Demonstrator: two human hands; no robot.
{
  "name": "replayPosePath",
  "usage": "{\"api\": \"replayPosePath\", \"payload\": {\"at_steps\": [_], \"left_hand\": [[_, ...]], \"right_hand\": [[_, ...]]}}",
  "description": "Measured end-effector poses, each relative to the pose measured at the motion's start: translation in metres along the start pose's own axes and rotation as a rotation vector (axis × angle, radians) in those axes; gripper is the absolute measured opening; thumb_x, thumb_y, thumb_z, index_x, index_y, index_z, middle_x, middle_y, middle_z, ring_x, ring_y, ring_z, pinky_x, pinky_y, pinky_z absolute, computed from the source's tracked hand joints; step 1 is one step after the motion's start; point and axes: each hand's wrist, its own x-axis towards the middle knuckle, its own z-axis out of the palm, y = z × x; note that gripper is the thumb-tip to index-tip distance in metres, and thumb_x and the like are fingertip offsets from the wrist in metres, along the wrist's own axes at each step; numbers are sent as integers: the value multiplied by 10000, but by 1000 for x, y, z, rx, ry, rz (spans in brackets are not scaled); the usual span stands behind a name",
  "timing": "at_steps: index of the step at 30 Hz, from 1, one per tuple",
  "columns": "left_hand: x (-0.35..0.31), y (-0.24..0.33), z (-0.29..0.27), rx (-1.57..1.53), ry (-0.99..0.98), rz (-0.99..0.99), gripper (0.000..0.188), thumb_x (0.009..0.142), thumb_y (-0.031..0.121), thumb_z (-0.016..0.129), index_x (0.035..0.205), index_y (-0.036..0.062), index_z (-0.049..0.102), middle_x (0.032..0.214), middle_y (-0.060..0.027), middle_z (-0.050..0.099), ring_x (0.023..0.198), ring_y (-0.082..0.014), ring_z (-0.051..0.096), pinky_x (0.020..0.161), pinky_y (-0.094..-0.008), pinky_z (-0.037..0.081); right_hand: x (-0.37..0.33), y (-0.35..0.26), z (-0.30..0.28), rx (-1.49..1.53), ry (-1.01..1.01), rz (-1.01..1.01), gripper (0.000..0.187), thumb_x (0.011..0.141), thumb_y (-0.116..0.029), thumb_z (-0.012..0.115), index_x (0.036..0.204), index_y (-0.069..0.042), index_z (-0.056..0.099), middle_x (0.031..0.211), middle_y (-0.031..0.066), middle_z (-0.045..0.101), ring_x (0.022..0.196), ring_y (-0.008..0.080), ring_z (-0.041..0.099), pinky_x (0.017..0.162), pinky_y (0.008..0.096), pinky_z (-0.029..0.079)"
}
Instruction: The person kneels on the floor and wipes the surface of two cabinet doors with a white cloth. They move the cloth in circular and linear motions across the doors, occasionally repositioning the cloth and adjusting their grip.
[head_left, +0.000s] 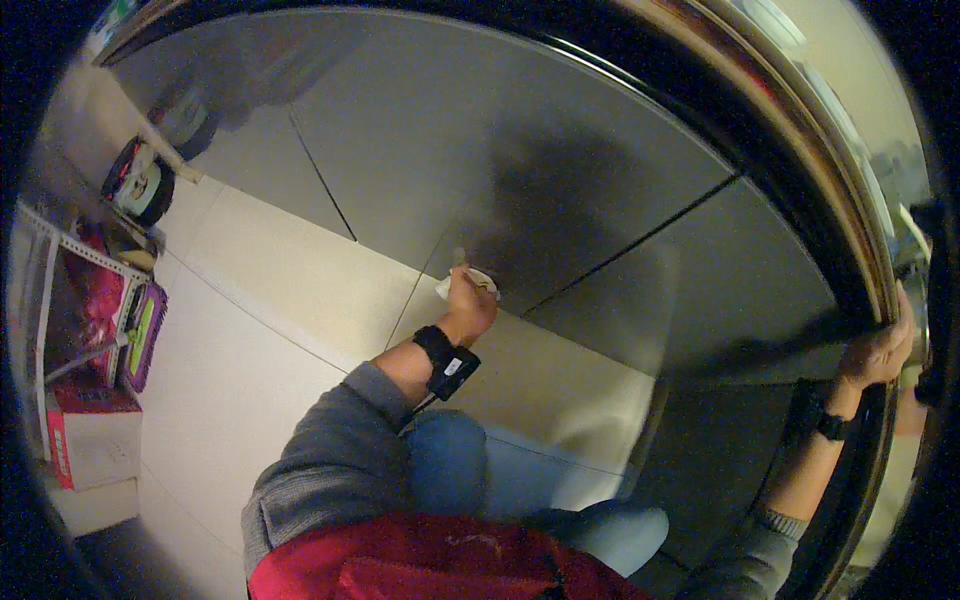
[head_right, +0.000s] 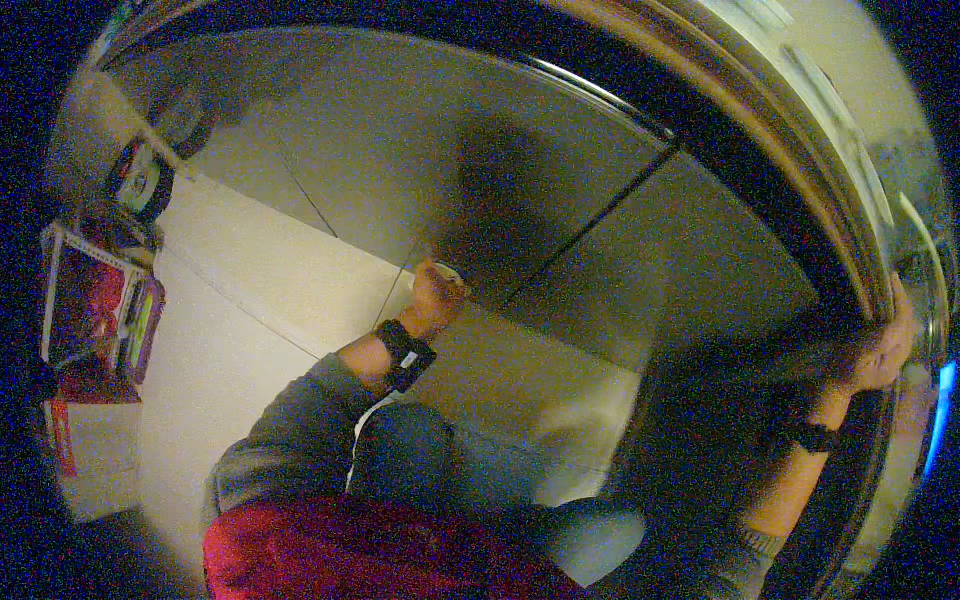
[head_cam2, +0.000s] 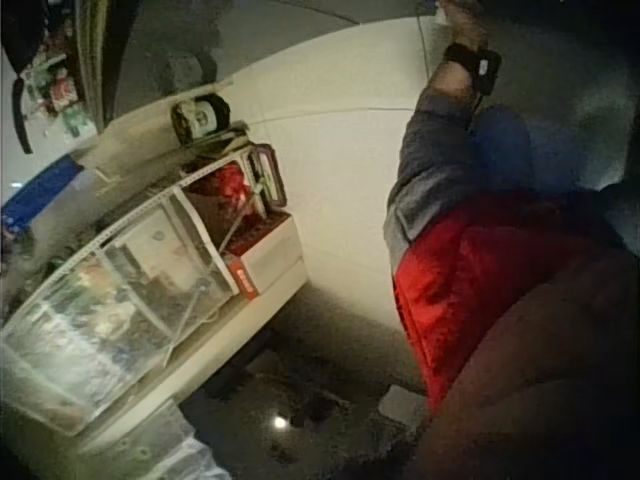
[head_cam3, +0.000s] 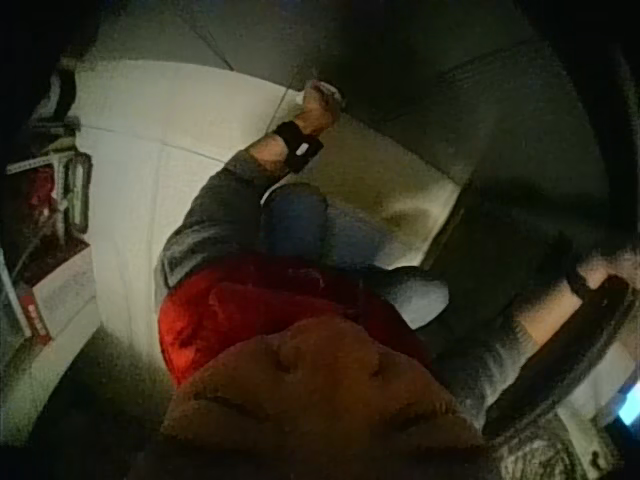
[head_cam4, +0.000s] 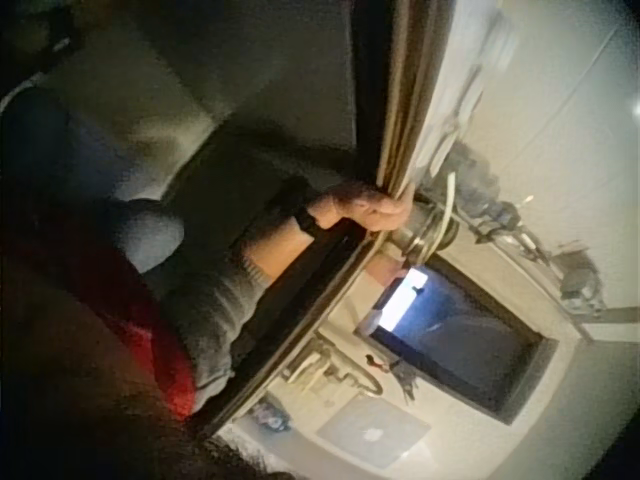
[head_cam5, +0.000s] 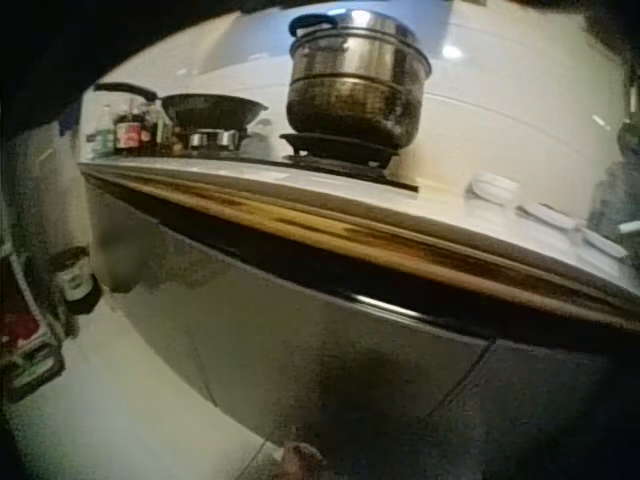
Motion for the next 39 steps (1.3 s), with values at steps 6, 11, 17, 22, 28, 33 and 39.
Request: {"api": "replayPosePath", "payload": {"at_steps": [6,11,17,22,28,33,39], "left_hand": [[45,37,-82,288,-209,-262,85,729,24,469,667,79,485,622,-84,501,634,-240,557,502,-324,446],[81,35,-126,600,-46,-33,151,748,7,467,639,110,484,637,-38,489,596,-176,499,475,-296,420],[35,-30,-73,1798,-707,515,212,808,97,583,604,45,553,610,-138,549,568,-231,537,524,-324,457],[31,-28,-26,1259,-466,54,200,766,4,547,569,22,517,625,-150,533,649,-257,552,708,-391,484],[-46,51,82,457,-324,-97,108,697,-38,530,604,13,512,772,-150,572,887,-335,558,980,-435,414],[-116,78,179,267,-224,-108,73,676,-59,557,631,-2,547,850,-183,614,1008,-370,545,1038,-432,369],[-102,50,137,543,-341,-89,62,688,-82,515,690,-22,530,867,-167,597,986,-313,546,1006,-425,390]], "right_hand": [[0,-10,1,60,5,217,497,999,-304,300,1067,80,608,1088,177,630,977,271,607,900,354,454],[6,-19,2,-42,41,215,565,990,-389,275,1059,38,638,1033,165,655,951,269,618,885,360,465],[12,-35,11,-67,125,272,590,979,-419,272,1027,30,652,1018,176,658,930,285,623,879,358,464],[23,-23,6,7,40,82,508,989,-336,296,1031,35,641,993,160,657,899,249,618,834,327,468],[17,-7,12,63,5,164,495,995,-286,274,1063,50,631,1106,147,634,1001,228,598,931,316,425],[15,-6,12,144,4,190,467,991,-261,291,1073,56,624,1104,151,631,1012,223,593,930,309,425],[13,-9,-4,158,36,244,511,985,-326,302,1087,70,608,1097,175,627,1006,245,597,918,328,435]]}}
